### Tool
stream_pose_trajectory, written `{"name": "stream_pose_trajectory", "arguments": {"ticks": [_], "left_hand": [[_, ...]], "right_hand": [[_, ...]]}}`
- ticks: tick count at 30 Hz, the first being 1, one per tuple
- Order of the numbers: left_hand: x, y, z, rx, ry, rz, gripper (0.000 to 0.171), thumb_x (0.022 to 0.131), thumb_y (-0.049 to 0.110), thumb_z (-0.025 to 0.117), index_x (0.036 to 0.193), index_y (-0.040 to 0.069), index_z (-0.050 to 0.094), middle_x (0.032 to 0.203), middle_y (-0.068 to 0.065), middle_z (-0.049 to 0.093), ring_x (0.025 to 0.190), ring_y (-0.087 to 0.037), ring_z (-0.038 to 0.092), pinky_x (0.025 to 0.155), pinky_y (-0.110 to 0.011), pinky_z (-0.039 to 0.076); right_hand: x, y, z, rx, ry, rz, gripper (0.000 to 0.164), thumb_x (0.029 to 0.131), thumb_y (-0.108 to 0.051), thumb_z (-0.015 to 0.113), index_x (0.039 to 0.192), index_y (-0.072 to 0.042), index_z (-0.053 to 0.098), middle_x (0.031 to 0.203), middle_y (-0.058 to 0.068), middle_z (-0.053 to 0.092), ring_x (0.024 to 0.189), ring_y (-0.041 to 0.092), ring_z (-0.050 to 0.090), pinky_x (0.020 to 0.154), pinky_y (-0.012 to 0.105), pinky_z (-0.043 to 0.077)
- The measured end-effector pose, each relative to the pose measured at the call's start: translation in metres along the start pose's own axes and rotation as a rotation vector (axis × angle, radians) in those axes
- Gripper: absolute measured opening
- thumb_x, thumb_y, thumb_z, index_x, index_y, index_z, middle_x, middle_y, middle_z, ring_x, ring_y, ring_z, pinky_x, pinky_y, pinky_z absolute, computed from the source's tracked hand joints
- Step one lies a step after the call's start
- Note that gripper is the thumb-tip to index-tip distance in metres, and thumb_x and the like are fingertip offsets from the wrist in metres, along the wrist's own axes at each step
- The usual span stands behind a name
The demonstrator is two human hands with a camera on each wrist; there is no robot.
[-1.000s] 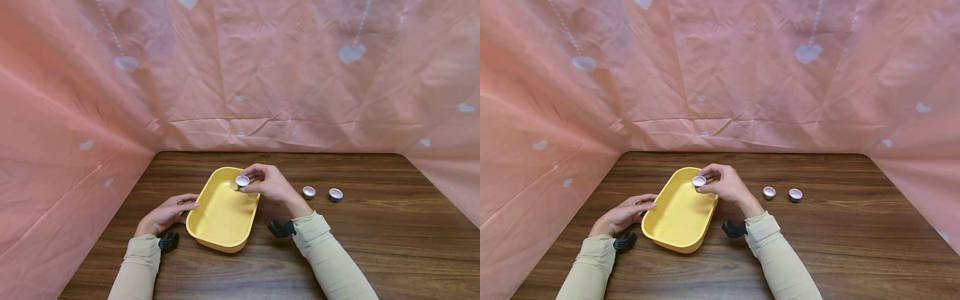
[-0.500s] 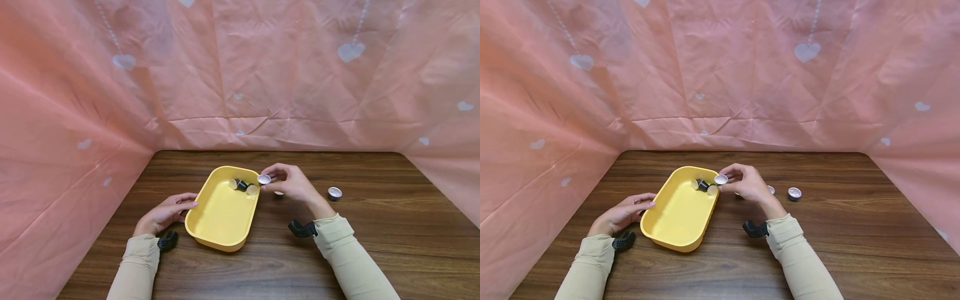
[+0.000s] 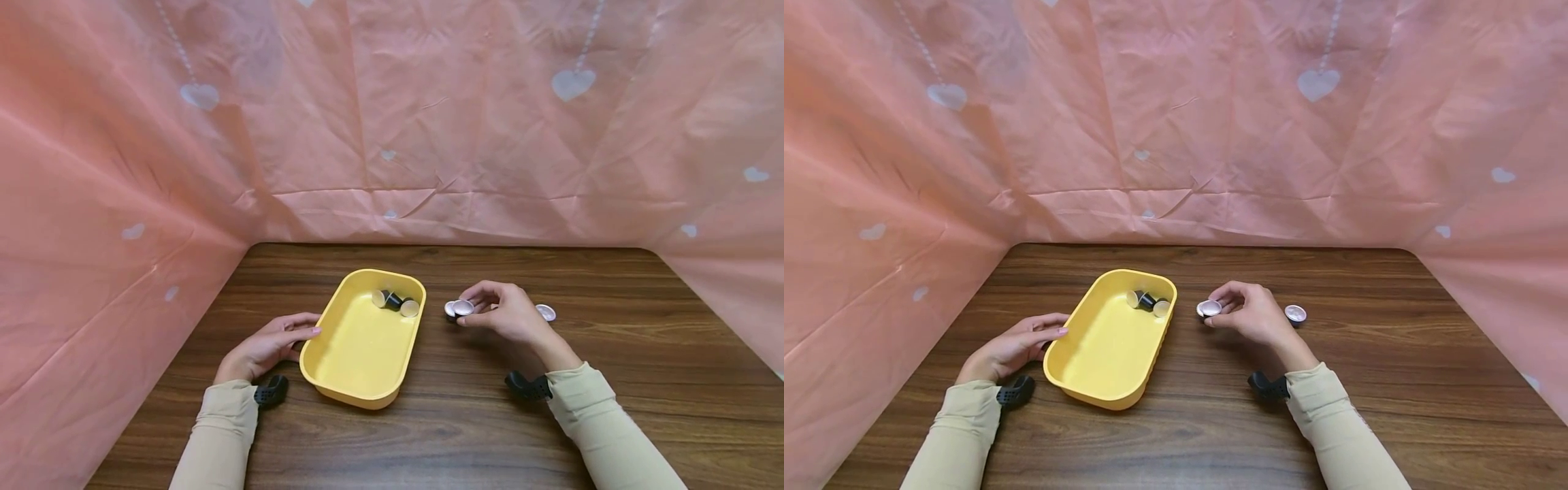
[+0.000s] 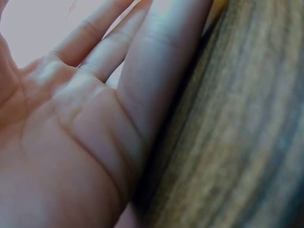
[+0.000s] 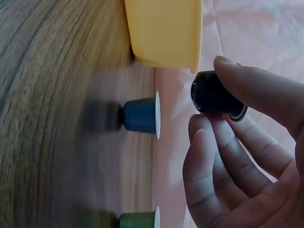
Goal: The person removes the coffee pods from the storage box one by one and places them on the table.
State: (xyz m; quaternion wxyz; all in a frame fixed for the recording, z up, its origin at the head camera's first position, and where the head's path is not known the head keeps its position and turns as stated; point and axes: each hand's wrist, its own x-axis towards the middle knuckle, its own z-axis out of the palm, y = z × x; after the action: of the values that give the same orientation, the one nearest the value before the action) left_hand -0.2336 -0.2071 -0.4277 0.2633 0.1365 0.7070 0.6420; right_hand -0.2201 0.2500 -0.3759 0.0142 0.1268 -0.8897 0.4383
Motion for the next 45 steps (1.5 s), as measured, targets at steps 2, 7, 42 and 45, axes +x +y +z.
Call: {"name": "stream_pose_trajectory", "arguments": {"ticks": [2,7,42,45], "left_hand": [[0.000,0.000,0.000,0.000,0.001,0.001,0.054,0.110,0.021,0.060,0.154,-0.007,0.047,0.125,0.000,0.073,0.108,-0.017,0.075,0.091,-0.041,0.065],[0.000,-0.001,0.000,0.005,-0.004,0.002,0.054,0.110,0.021,0.059,0.154,-0.007,0.047,0.126,-0.001,0.073,0.110,-0.017,0.075,0.092,-0.042,0.064],[0.001,0.001,0.001,0.021,0.017,-0.020,0.055,0.109,0.023,0.063,0.155,-0.004,0.048,0.127,0.000,0.072,0.110,-0.018,0.074,0.091,-0.042,0.065],[0.002,0.001,0.000,0.018,0.012,-0.017,0.056,0.109,0.023,0.062,0.155,-0.005,0.047,0.127,-0.001,0.072,0.109,-0.018,0.074,0.092,-0.042,0.065]], "right_hand": [[-0.001,0.001,0.000,-0.028,-0.007,-0.007,0.037,0.079,-0.021,0.096,0.111,-0.010,0.079,0.094,0.005,0.077,0.086,0.014,0.068,0.074,0.022,0.053],[-0.002,0.002,0.004,-0.091,-0.069,-0.053,0.033,0.077,-0.015,0.096,0.105,-0.010,0.078,0.086,0.004,0.073,0.078,0.013,0.066,0.069,0.023,0.051],[-0.010,0.005,0.023,-0.173,-0.265,-0.155,0.051,0.066,-0.011,0.100,0.099,-0.008,0.061,0.081,-0.001,0.068,0.072,0.007,0.063,0.069,0.023,0.053],[-0.010,0.005,0.023,-0.166,-0.276,-0.154,0.053,0.066,-0.013,0.101,0.100,-0.007,0.061,0.080,0.000,0.069,0.072,0.007,0.064,0.069,0.023,0.053]]}}
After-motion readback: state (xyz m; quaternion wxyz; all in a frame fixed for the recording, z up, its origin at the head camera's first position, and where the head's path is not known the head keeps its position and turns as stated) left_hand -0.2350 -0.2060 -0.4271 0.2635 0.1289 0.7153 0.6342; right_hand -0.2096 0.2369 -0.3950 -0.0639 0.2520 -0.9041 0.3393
